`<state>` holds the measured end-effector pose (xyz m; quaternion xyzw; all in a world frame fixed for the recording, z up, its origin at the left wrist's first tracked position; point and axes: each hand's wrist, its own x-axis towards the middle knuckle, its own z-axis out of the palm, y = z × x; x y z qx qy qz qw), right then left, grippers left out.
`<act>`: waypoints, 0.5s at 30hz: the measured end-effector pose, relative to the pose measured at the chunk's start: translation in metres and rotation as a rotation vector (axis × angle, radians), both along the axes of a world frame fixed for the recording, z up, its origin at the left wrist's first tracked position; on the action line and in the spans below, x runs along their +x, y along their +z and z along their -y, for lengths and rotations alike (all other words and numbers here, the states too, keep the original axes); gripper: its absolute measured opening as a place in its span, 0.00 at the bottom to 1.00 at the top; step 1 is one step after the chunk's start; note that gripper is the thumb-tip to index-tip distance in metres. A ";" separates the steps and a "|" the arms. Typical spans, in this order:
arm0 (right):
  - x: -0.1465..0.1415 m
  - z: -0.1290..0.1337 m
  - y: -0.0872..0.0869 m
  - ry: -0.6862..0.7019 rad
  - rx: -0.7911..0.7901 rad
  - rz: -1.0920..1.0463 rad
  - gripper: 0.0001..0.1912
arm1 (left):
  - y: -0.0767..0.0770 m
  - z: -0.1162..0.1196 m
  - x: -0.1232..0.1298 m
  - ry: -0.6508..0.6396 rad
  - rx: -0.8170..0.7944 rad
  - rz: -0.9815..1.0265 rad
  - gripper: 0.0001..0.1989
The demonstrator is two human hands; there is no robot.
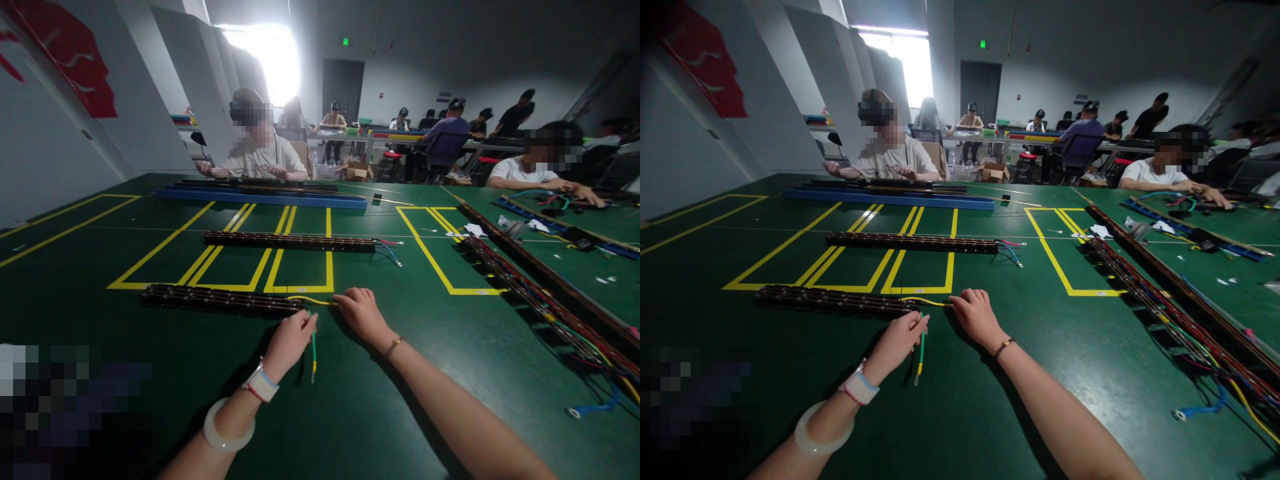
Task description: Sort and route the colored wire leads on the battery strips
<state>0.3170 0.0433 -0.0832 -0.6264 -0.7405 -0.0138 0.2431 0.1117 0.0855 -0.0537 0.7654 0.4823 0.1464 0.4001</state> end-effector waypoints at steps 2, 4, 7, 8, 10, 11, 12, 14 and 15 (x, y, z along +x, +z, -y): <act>-0.006 0.004 0.005 0.047 -0.009 -0.051 0.15 | 0.000 0.003 0.000 -0.030 0.191 -0.159 0.18; -0.014 0.010 0.010 0.113 -0.027 -0.084 0.16 | -0.001 0.007 0.002 -0.054 0.291 -0.297 0.16; -0.027 0.017 0.012 0.204 -0.044 -0.112 0.23 | -0.001 0.010 0.004 -0.085 0.349 -0.428 0.15; -0.031 0.018 0.012 0.219 -0.046 -0.119 0.25 | -0.001 0.010 0.005 -0.095 0.368 -0.453 0.15; -0.036 0.020 0.009 0.229 -0.051 -0.128 0.28 | -0.001 0.009 0.005 -0.118 0.407 -0.480 0.15; -0.038 0.020 0.008 0.225 -0.055 -0.131 0.30 | -0.002 0.008 0.005 -0.130 0.422 -0.484 0.16; -0.039 0.021 0.007 0.216 -0.060 -0.134 0.31 | -0.003 0.008 0.005 -0.139 0.435 -0.486 0.17; -0.041 0.021 0.006 0.180 -0.072 -0.147 0.33 | -0.005 0.007 0.005 -0.145 0.450 -0.477 0.18; -0.042 0.021 0.006 0.154 -0.077 -0.161 0.32 | -0.006 0.007 0.005 -0.141 0.452 -0.466 0.19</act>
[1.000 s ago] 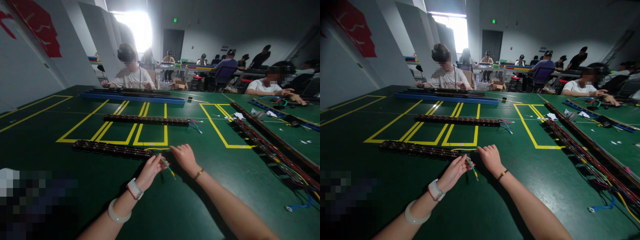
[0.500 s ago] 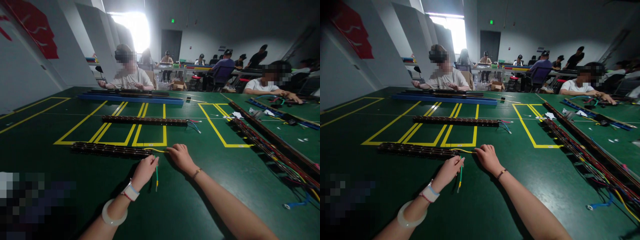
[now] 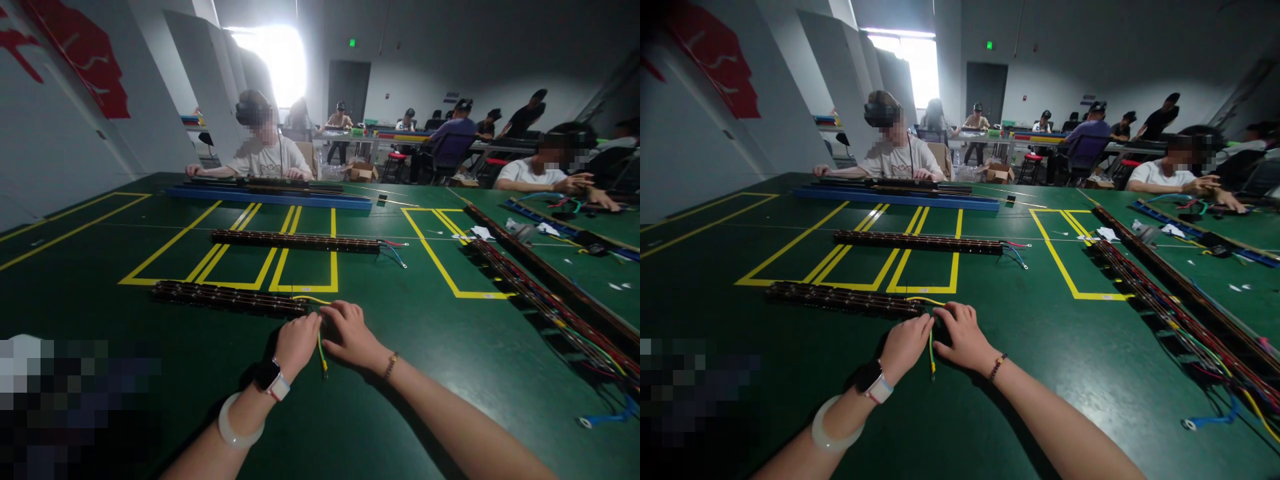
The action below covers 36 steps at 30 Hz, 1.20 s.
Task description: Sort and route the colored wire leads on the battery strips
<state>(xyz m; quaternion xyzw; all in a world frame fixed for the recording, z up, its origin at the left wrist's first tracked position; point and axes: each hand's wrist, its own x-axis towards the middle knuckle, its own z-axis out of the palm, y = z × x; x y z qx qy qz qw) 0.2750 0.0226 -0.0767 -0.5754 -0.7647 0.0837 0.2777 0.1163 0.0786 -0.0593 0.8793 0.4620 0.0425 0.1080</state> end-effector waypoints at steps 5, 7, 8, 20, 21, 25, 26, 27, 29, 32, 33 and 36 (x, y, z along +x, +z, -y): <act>-0.006 -0.001 0.002 -0.067 -0.036 -0.046 0.30 | -0.005 -0.003 -0.002 0.085 -0.074 0.271 0.19; -0.005 -0.005 0.001 -0.081 -0.027 -0.020 0.33 | -0.006 -0.004 -0.004 0.097 -0.117 0.444 0.19; -0.003 -0.008 0.000 -0.100 -0.021 -0.006 0.34 | -0.006 -0.004 -0.004 0.089 -0.135 0.514 0.19; 0.026 -0.039 0.005 -0.136 -0.248 -0.070 0.12 | -0.009 0.002 0.004 0.019 -0.811 0.894 0.24; 0.025 -0.039 0.005 -0.123 -0.248 -0.091 0.11 | -0.009 0.001 0.004 0.032 -0.884 0.916 0.24; 0.020 -0.036 0.002 -0.057 -0.235 -0.249 0.06 | -0.005 -0.002 0.005 0.092 -1.133 1.026 0.22; 0.018 -0.034 0.000 -0.052 -0.224 -0.275 0.05 | -0.004 -0.002 0.005 0.127 -1.198 1.062 0.22; 0.017 -0.032 -0.002 -0.052 -0.199 -0.278 0.05 | -0.003 -0.001 0.005 0.167 -1.257 1.091 0.22; 0.015 -0.028 -0.007 -0.064 -0.098 -0.202 0.06 | -0.003 0.000 0.006 0.244 -1.314 1.118 0.21; 0.014 -0.024 -0.013 -0.024 0.107 0.016 0.07 | -0.006 0.000 0.008 0.288 -1.324 1.168 0.19; 0.014 -0.023 -0.014 0.005 0.167 0.085 0.08 | -0.007 0.000 0.009 0.285 -1.339 1.205 0.17; 0.014 -0.020 -0.012 0.110 0.306 0.235 0.08 | -0.010 -0.002 0.010 0.293 -1.387 1.340 0.12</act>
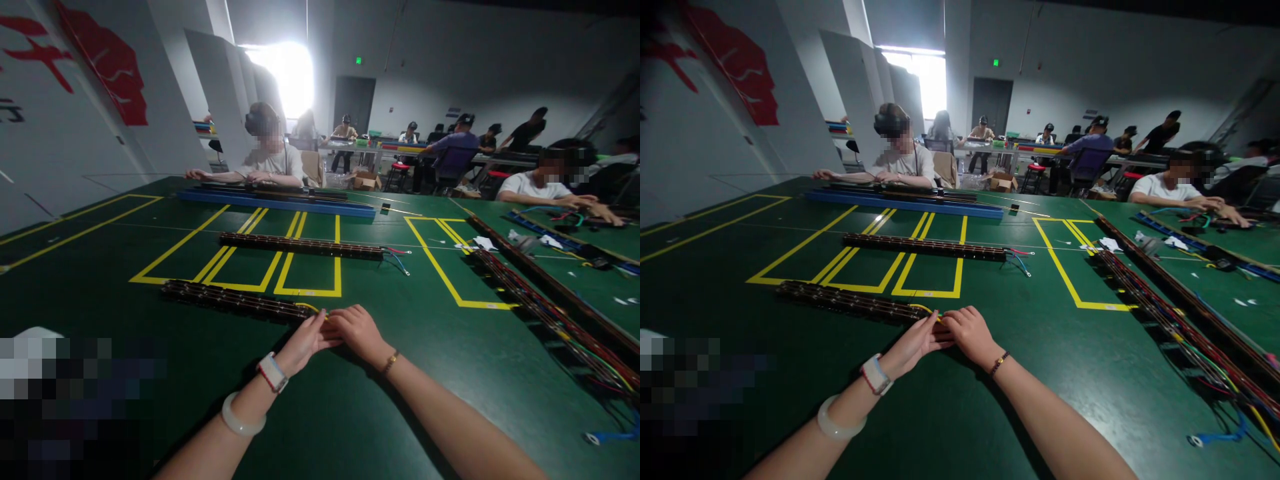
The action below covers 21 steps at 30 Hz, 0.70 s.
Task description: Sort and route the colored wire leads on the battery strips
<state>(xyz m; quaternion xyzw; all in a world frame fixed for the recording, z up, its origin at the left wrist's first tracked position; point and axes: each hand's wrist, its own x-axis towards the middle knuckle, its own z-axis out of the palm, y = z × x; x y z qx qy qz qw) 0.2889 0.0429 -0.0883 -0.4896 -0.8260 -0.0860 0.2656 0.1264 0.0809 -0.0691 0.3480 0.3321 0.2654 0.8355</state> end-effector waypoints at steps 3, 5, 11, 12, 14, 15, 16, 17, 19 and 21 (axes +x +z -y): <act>-0.002 0.003 0.006 0.072 0.064 0.093 0.10 | -0.001 -0.002 -0.001 0.040 -0.028 0.060 0.09; -0.003 0.006 0.009 0.063 0.089 0.109 0.11 | -0.001 -0.002 -0.001 0.040 -0.033 0.079 0.08; 0.002 0.016 0.014 -0.074 0.069 0.082 0.15 | -0.002 -0.002 -0.003 0.047 -0.006 0.059 0.10; 0.004 0.017 0.015 -0.089 0.058 0.099 0.13 | -0.003 -0.002 -0.003 0.042 -0.003 0.052 0.10; 0.006 0.019 0.015 -0.106 0.012 0.136 0.09 | -0.004 -0.001 -0.003 0.029 0.001 0.038 0.12; 0.007 0.020 0.016 -0.108 -0.018 0.143 0.09 | -0.004 -0.001 -0.003 0.024 0.006 0.031 0.12; 0.007 0.021 0.017 -0.106 -0.049 0.135 0.10 | -0.005 -0.001 -0.003 0.020 0.013 0.026 0.13; 0.007 0.021 0.017 -0.102 -0.080 0.110 0.11 | -0.005 -0.001 -0.003 0.016 0.019 0.023 0.13; 0.007 0.021 0.019 -0.115 -0.136 0.012 0.12 | -0.005 -0.001 -0.003 -0.001 0.031 0.020 0.16; 0.008 0.019 0.020 -0.163 -0.191 -0.127 0.13 | -0.004 -0.001 -0.002 -0.021 0.046 0.019 0.19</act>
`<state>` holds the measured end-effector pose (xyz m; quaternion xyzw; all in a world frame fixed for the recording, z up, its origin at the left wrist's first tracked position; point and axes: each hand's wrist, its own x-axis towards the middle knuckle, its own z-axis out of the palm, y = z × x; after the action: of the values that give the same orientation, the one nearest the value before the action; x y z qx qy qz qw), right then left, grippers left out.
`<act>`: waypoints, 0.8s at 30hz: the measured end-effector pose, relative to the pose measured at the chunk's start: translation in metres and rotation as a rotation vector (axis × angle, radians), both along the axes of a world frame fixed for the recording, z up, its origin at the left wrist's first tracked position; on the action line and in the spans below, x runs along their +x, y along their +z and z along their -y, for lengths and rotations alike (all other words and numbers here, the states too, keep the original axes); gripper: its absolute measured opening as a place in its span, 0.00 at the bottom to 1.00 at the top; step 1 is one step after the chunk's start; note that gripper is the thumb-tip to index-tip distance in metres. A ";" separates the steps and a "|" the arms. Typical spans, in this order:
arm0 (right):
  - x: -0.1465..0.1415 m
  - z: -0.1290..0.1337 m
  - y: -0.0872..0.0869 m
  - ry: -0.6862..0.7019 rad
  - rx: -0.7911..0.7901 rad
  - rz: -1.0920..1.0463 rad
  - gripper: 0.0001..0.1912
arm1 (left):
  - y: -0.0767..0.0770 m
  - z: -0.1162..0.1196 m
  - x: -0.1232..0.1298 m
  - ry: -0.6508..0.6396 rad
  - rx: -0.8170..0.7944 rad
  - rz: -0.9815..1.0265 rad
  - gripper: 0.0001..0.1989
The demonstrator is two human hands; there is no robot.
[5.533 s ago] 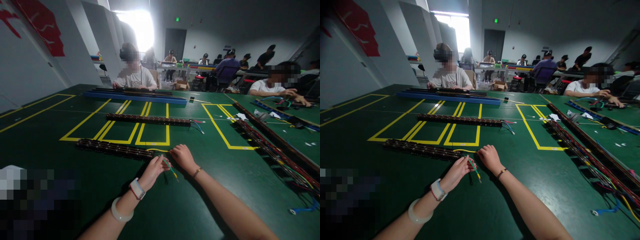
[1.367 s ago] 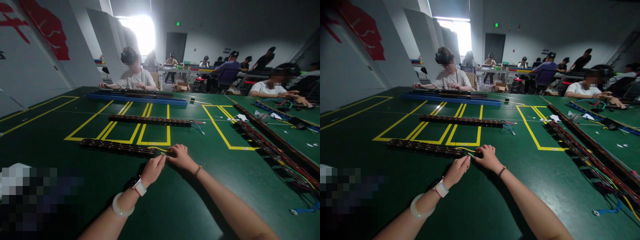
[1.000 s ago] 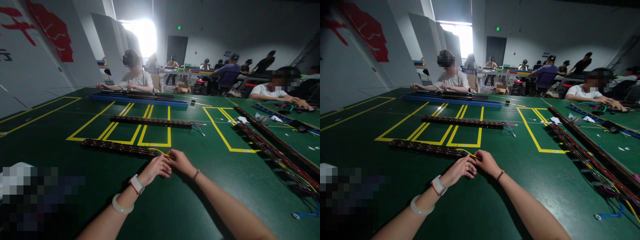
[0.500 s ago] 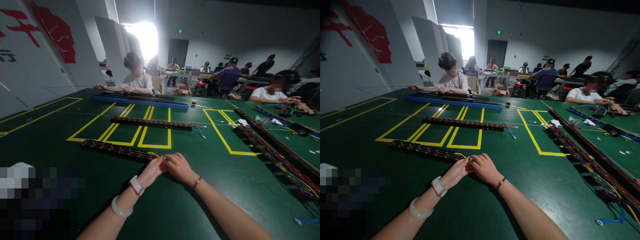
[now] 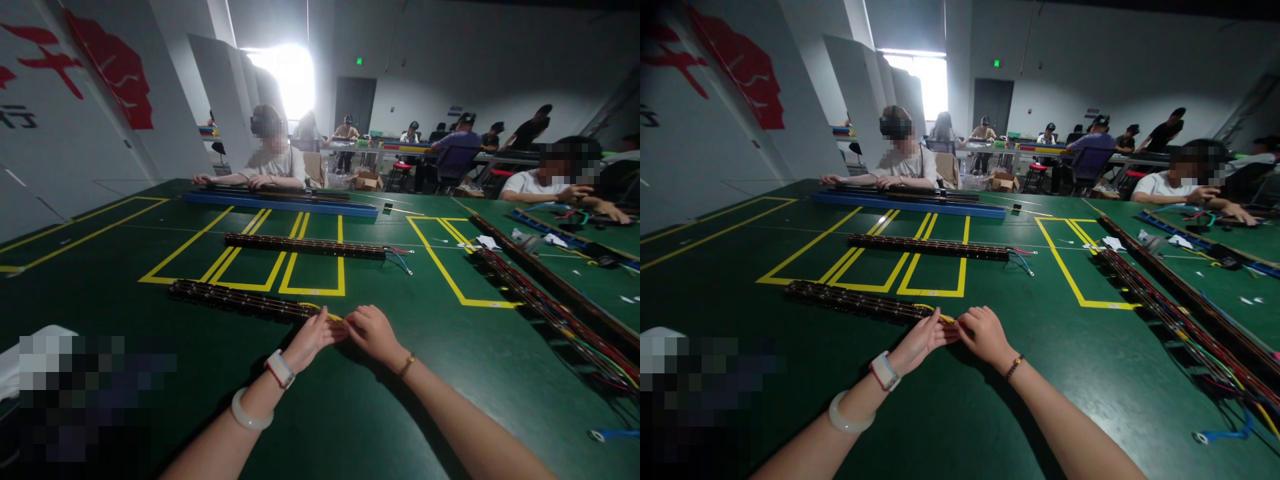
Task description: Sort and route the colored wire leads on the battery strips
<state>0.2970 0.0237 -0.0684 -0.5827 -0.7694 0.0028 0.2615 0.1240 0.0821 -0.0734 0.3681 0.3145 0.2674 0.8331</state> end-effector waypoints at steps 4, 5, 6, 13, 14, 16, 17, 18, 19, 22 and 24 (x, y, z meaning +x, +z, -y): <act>0.008 -0.010 0.000 -0.082 -0.130 -0.280 0.13 | 0.001 0.000 0.001 0.029 0.006 -0.020 0.18; 0.010 -0.013 0.000 -0.091 -0.171 -0.343 0.13 | 0.002 0.000 0.001 0.038 0.002 -0.022 0.17; 0.013 -0.016 -0.001 -0.095 -0.215 -0.401 0.12 | 0.002 0.001 0.001 0.038 0.003 -0.022 0.16; 0.021 -0.033 -0.011 -0.159 -0.154 -0.350 0.09 | 0.004 0.003 -0.001 -0.004 0.072 -0.053 0.14; 0.021 -0.033 -0.013 -0.177 -0.098 -0.279 0.09 | 0.004 0.003 -0.001 -0.008 0.077 -0.054 0.14; 0.018 -0.033 -0.017 -0.213 -0.028 -0.153 0.10 | 0.006 0.004 -0.001 -0.008 0.081 -0.056 0.16; 0.017 -0.033 -0.018 -0.230 -0.018 -0.104 0.10 | 0.006 0.004 -0.001 -0.006 0.083 -0.062 0.16; 0.016 -0.032 -0.020 -0.242 -0.022 -0.064 0.10 | 0.008 0.005 0.000 -0.002 0.089 -0.071 0.16; 0.016 -0.031 -0.021 -0.244 -0.036 -0.033 0.10 | 0.009 0.007 0.000 0.004 0.101 -0.087 0.16; 0.015 -0.030 -0.022 -0.204 -0.074 0.011 0.10 | 0.013 0.010 0.001 0.015 0.170 -0.173 0.15; 0.015 -0.030 -0.021 -0.171 -0.079 0.001 0.11 | 0.014 0.009 0.000 0.004 0.237 -0.272 0.15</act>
<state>0.3123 0.0540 -0.0898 -0.6559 -0.7164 0.0105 0.2375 0.1245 0.0727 -0.0593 0.4959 0.3912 0.2521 0.7332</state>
